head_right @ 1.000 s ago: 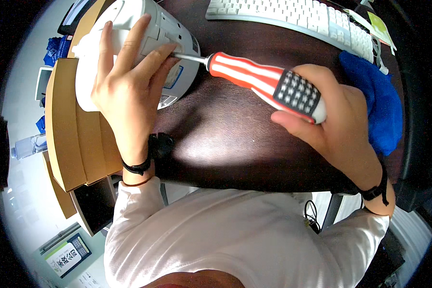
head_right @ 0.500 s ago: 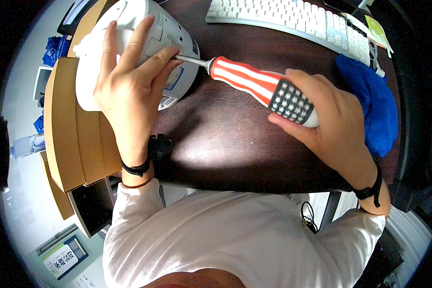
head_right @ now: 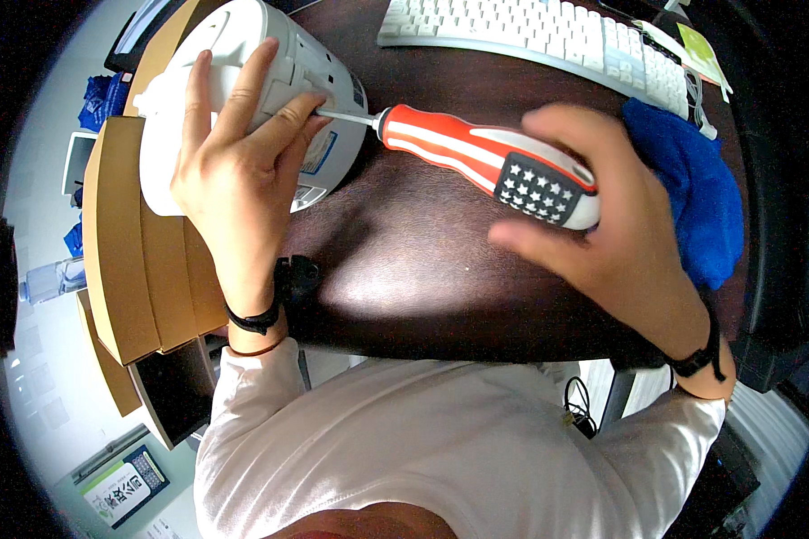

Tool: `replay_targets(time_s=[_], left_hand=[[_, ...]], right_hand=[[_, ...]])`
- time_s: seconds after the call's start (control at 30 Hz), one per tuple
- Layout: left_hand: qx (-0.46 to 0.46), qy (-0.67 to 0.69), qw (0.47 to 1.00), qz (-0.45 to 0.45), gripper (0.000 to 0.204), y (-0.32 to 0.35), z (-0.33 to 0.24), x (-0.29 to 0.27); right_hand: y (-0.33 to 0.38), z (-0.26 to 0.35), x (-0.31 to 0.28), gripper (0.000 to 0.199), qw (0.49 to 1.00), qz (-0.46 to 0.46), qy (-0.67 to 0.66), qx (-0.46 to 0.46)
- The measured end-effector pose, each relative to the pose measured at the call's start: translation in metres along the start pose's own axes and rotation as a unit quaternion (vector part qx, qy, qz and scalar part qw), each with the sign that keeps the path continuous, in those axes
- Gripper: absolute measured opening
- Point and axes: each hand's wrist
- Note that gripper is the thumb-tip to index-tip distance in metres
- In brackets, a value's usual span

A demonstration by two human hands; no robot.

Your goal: The person uses a screwdriver to remove screws from a white appliance, detaches a small white plastic component, and wipes it with a blue cloth. The person then uses the screwdriver to pry or adjust parts of the detached component.

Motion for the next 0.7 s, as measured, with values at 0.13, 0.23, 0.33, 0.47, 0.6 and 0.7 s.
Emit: replay_targets(time_s=[0.13,0.23,0.33,0.47,0.6,0.7], left_hand=[[-0.004,-0.017,1.000,0.014,0.039,-0.002,0.001,0.003],[-0.057,-0.053,0.997,-0.015,0.060,-0.011,-0.013,0.001],[-0.039,-0.095,0.993,0.051,0.074,-0.012,-0.019,-0.007],[-0.050,-0.043,0.998,0.022,0.074,-0.013,-0.010,-0.007],[-0.052,-0.046,0.994,-0.085,0.070,-0.019,-0.005,0.010],[-0.071,-0.071,0.992,-0.080,0.067,-0.018,-0.007,0.015]], right_hand=[[-0.009,-0.015,-0.004,0.043,0.995,0.038,0.092,-0.025],[-0.006,-0.018,-0.009,0.057,0.873,0.187,-0.376,0.249],[-0.001,-0.016,-0.010,0.042,0.878,0.160,-0.384,0.235],[0.004,-0.016,-0.007,0.038,0.883,0.124,-0.408,0.196],[0.005,-0.024,-0.002,0.049,0.994,0.034,-0.099,0.033],[0.006,-0.030,-0.003,0.037,0.995,-0.005,0.090,-0.044]])
Point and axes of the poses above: each hand's wrist, its own y-axis away from the middle knuckle, its own x-axis out of the palm, z = x × y, and after that the axes turned 14 degrees about z, right-handed
